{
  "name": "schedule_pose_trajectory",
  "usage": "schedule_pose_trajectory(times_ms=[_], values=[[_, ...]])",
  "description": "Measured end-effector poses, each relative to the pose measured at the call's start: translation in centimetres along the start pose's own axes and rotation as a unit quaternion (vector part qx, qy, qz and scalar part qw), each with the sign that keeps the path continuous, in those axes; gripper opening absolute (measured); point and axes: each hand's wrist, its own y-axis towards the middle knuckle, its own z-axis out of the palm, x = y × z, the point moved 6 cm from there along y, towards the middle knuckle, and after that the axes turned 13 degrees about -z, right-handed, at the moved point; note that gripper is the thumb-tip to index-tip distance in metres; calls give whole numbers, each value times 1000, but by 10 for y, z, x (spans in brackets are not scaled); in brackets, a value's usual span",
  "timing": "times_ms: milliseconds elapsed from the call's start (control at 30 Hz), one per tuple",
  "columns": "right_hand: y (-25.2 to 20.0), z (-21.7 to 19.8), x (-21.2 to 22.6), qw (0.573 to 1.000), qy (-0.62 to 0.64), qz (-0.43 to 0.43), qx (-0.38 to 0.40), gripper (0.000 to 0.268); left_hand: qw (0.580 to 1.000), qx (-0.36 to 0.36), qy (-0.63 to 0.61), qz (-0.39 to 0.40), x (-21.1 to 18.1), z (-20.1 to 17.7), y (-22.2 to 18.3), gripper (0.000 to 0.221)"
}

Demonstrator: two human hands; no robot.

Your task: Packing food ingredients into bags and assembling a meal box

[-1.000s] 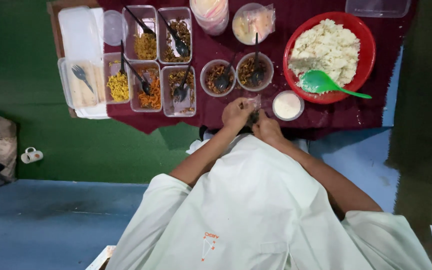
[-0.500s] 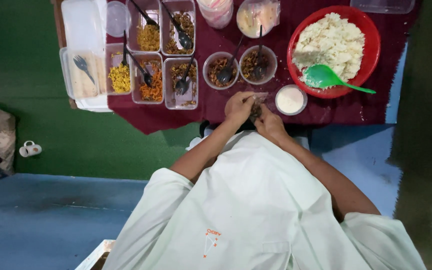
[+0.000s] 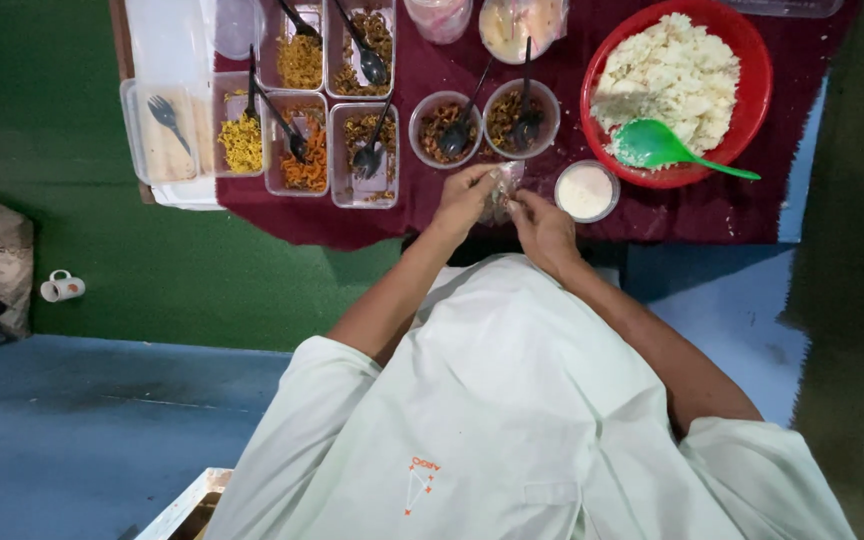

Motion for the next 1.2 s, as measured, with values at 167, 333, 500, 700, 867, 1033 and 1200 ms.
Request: schedule_pose_trajectory(times_ms=[167,333,500,700,867,1033,1200], values=[[9,-3,-2,991,126,30,-44,36,1000,14,-12,18,-15,8,-12,22],[11,-14,34,923,379,66,-21,31,998,32,-10,51,-54,19,-43,20],[8,-25,22,888,443,96,-77,21,988,55,-137,-45,-54,29,-49,20],[7,-17,1,903,414,62,-95,17,976,149,-152,-52,-45,50,-41,28],[2,-13,-11,930,352,63,-84,21,991,102,-82,-10,-38,55,-37,27],[1,-24,13,927,359,71,-81,23,991,82,-107,-19,-36,55,-43,27],[2,-26,21,925,361,91,-76,26,990,110,-92,5,-32,62,-42,52]])
